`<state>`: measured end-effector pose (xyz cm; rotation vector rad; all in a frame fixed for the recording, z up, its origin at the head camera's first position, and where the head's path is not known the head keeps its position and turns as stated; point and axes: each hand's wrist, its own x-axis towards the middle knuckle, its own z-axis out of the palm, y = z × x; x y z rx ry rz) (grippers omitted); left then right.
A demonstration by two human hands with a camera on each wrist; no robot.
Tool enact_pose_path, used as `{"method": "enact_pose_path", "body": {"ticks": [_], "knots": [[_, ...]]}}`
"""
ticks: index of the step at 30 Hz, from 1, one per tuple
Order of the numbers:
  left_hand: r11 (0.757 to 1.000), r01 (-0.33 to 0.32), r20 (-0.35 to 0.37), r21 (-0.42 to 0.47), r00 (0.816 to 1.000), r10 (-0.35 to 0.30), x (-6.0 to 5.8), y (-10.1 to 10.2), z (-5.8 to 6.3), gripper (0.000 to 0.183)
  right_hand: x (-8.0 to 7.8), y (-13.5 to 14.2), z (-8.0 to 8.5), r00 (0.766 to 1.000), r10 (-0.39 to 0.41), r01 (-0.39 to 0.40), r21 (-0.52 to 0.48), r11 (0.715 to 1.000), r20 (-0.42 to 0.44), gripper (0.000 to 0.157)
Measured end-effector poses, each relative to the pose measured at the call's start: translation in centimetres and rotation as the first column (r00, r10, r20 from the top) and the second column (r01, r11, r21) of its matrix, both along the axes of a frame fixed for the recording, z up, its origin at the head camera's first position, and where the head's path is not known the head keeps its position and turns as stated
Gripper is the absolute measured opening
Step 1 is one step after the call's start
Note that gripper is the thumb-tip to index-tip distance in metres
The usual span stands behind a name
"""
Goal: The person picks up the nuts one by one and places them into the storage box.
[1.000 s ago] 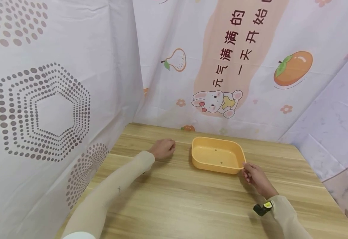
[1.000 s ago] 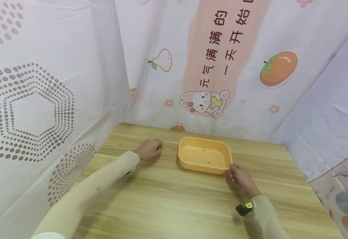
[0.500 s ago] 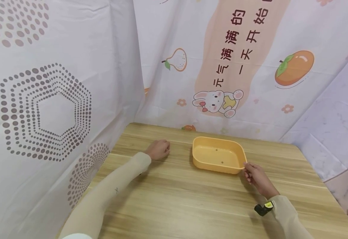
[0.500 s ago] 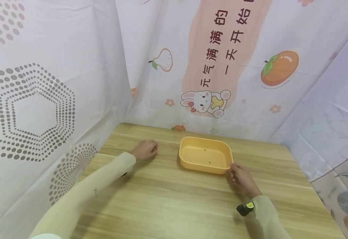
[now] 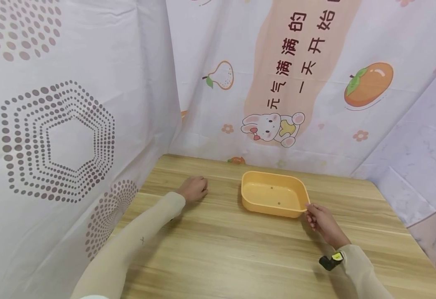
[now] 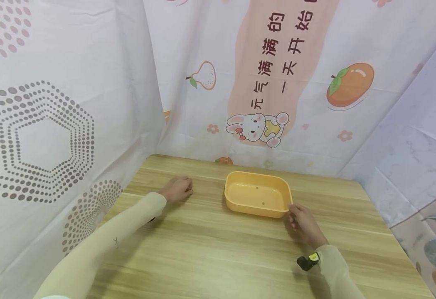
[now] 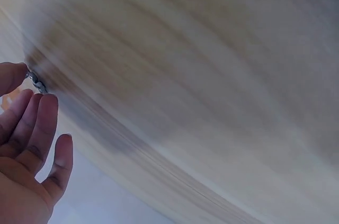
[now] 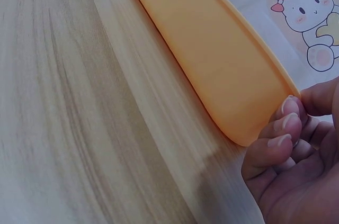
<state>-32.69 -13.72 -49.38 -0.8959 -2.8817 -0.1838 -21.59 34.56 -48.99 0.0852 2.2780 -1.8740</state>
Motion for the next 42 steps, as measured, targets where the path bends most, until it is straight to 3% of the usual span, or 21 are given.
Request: {"method": "enact_pose_path", "body": {"ticks": [15,42], "knots": [[0.998,-0.069,0.039,-0.006,0.997,0.069,-0.2,-1.0,-0.6,0.015,-0.1,0.1,0.0,1.0,-0.014,0.014,-0.003,1.0,0.018,0.04],[0.998,-0.069,0.041,0.006,0.997,0.069,0.2,-1.2,-0.5,0.015,0.2,-0.3,0.2,1.0,-0.01,0.01,0.001,1.0,-0.004,0.04]]}}
